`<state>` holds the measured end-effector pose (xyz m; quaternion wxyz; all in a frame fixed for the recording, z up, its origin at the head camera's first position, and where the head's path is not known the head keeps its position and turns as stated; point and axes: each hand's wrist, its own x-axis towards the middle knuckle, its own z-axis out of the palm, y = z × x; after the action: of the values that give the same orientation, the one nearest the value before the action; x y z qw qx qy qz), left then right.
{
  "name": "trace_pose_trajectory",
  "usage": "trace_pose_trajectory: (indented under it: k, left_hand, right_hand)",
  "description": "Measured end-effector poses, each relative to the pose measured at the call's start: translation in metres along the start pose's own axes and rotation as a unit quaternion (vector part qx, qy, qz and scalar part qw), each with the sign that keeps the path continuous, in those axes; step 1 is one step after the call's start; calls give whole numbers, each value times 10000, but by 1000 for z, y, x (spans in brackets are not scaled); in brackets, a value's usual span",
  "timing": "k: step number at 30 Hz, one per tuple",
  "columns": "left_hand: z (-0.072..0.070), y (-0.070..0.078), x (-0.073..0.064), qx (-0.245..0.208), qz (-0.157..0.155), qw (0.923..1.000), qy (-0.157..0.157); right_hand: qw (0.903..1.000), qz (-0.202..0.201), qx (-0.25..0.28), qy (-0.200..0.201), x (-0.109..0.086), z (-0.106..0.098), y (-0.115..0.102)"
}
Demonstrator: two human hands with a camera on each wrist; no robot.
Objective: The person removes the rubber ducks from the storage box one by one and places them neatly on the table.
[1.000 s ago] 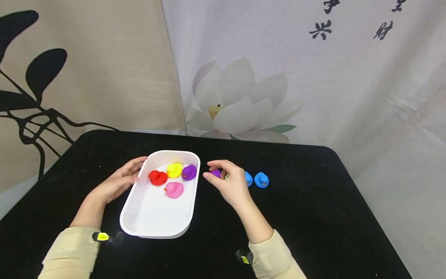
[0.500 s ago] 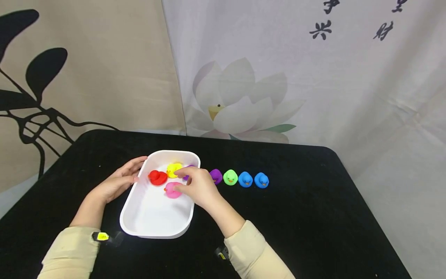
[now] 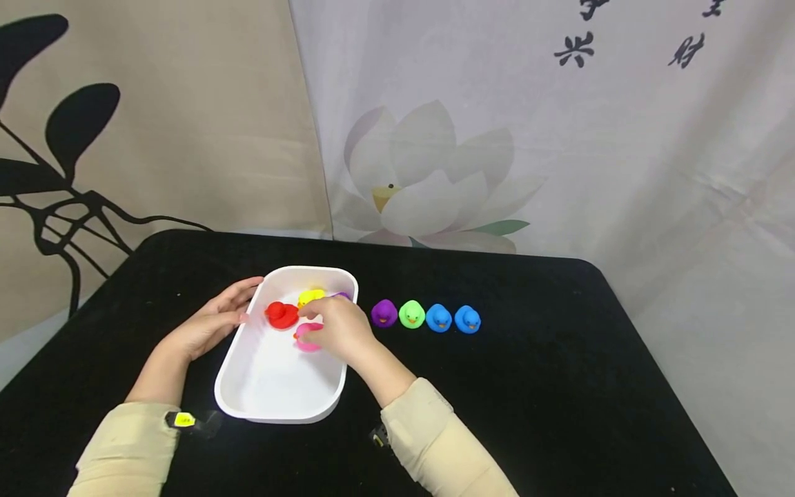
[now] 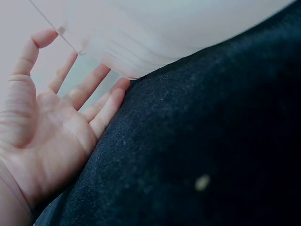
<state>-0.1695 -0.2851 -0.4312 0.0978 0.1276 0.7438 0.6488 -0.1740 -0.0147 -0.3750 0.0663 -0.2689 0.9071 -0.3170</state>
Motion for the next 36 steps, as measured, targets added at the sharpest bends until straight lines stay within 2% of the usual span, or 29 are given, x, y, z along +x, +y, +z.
trace_pose_trajectory:
  k: [9,14,28,36]
  left_hand:
    - [-1,1,0,-9,-15,10000,28]
    - [0,-1,0,-3,-23,10000,22]
    - [0,-1,1,-26,-47,10000,2]
    - [-1,-1,1,-19,-43,10000,-11]
  right_hand:
    - [9960,-56,-889,11,4,5,-1]
    - [9937,71,-1117,-5,4,8,-1]
    - [9912,114,-1316,11,3,10,-2]
    - [9947,-38,-1024,114,2,9,-1]
